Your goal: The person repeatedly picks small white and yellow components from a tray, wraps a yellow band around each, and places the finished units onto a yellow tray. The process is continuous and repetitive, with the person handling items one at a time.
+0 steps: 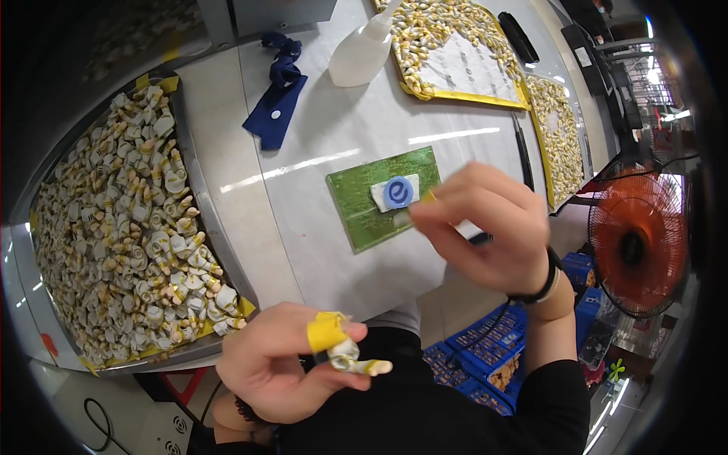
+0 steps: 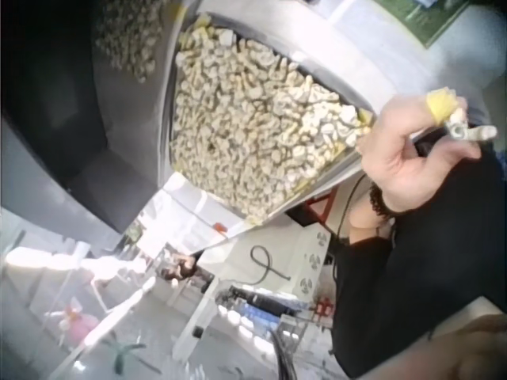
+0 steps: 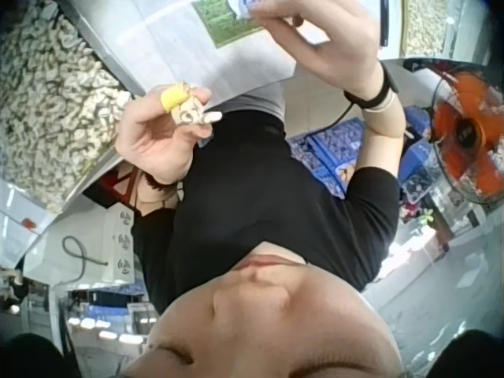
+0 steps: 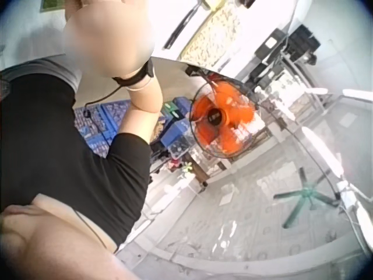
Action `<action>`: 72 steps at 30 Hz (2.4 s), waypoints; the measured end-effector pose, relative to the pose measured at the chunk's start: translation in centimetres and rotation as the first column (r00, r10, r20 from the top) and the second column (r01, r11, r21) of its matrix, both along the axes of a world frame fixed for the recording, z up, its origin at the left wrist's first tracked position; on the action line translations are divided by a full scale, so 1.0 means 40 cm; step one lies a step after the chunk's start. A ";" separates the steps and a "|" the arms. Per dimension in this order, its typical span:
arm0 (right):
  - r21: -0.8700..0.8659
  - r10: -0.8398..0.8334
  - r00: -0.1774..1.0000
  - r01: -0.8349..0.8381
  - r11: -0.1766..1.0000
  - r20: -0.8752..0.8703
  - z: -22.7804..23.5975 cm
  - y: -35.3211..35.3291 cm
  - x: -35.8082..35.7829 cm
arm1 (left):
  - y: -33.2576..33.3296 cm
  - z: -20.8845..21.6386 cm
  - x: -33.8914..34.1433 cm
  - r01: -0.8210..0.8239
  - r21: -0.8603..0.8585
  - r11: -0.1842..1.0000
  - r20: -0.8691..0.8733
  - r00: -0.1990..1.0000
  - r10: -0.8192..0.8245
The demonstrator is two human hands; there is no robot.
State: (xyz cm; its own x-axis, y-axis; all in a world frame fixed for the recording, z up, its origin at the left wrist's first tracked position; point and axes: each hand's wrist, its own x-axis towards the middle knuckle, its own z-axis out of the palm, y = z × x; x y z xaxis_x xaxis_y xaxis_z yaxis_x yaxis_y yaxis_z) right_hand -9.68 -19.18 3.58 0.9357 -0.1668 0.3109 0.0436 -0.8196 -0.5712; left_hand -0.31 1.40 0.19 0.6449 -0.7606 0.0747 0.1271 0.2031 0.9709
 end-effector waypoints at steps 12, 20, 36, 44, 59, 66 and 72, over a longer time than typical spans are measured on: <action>0.422 0.079 0.966 -0.180 0.889 0.245 0.029 0.089 -0.034 | -0.029 -0.008 0.019 0.199 -0.085 0.976 0.366 0.918 -0.155; 0.463 0.139 0.945 -0.270 0.844 0.296 0.013 0.096 -0.020 | -0.031 0.022 0.014 0.147 -0.041 0.988 0.412 0.903 -0.117; 0.279 0.089 0.943 -0.183 0.943 0.320 0.025 0.096 -0.027 | -0.055 0.027 0.006 0.032 -0.005 0.999 0.416 0.909 -0.026; 0.438 0.085 0.972 -0.176 0.882 0.219 0.033 0.077 -0.033 | -0.029 0.011 -0.001 0.119 -0.076 0.990 -0.047 0.991 -0.123; 0.554 0.239 0.970 -0.173 0.814 -0.047 0.048 0.072 -0.023 | -0.020 0.023 0.009 0.427 -0.018 0.904 -0.356 0.842 -0.405; 0.604 0.251 0.968 -0.196 0.773 -0.006 0.035 0.066 -0.031 | -0.025 0.022 0.022 0.479 -0.009 0.878 -0.275 0.843 -0.463; 0.648 0.163 0.986 -0.148 0.747 0.038 0.031 0.072 -0.038 | -0.025 0.026 0.022 0.472 -0.022 0.881 -0.275 0.845 -0.459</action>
